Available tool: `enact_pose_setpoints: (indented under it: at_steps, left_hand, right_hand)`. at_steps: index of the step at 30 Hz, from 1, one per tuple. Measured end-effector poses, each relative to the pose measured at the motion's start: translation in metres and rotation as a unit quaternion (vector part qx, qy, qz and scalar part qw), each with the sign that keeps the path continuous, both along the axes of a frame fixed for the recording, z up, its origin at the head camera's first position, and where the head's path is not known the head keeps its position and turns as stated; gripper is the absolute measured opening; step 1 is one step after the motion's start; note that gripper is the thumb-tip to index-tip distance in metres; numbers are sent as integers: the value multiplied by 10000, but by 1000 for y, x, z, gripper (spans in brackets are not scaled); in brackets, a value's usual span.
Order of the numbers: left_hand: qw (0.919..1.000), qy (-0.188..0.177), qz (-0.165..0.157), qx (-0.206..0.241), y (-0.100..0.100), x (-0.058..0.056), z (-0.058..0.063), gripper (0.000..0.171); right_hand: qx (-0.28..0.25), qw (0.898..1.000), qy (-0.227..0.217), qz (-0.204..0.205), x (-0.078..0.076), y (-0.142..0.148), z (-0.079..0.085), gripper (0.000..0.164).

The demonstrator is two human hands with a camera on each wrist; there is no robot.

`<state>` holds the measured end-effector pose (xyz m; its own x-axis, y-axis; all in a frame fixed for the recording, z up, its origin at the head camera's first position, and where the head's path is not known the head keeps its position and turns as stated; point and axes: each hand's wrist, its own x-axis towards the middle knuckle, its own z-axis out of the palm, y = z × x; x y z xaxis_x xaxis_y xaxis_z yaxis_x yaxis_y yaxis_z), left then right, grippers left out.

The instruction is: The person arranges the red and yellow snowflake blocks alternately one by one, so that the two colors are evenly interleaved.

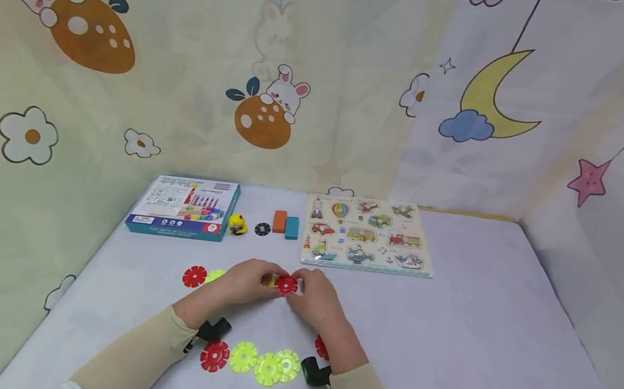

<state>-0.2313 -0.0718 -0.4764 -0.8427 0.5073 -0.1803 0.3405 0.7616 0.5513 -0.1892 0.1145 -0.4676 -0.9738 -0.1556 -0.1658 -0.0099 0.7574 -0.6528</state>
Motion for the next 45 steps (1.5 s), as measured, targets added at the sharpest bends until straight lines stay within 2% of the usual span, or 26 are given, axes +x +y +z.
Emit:
enact_pose_setpoints:
  at_steps: [3,6,11,15,18,25,32,38,45]
  left_hand:
    - [10000,-20,-7,88,-1,-1,-3,40]
    - [10000,-24,26,92,-3,-1,-3,40]
    - [10000,28,9,52,-7,-2,0,40]
    - [9999,5,73,108,-8,-3,2,40]
    - [9998,-42,152,157,-9,-3,0,41]
    - [9996,-49,190,202,-8,-4,-4,41]
    - [9997,-31,141,176,-6,-3,-6,42]
    - [9998,-37,143,127,-5,-2,-8,43]
    - [9998,-56,122,138,-3,-1,-7,42]
  right_hand:
    - [-199,9996,-62,173,12,3,8,36]
    - [-388,9978,-160,515,26,9,16,34]
    - [-364,9924,-422,1100,47,16,23,32]
    - [-256,9864,-552,1525,62,19,20,34]
    - [-127,9846,-532,1663,72,21,14,35]
    - [188,9890,-536,1365,83,22,-1,39]
    - [440,9894,-947,1012,84,16,0,40]
    - [-142,9926,-847,854,88,21,7,24]
    - [-924,9833,-1158,1055,73,37,29,20]
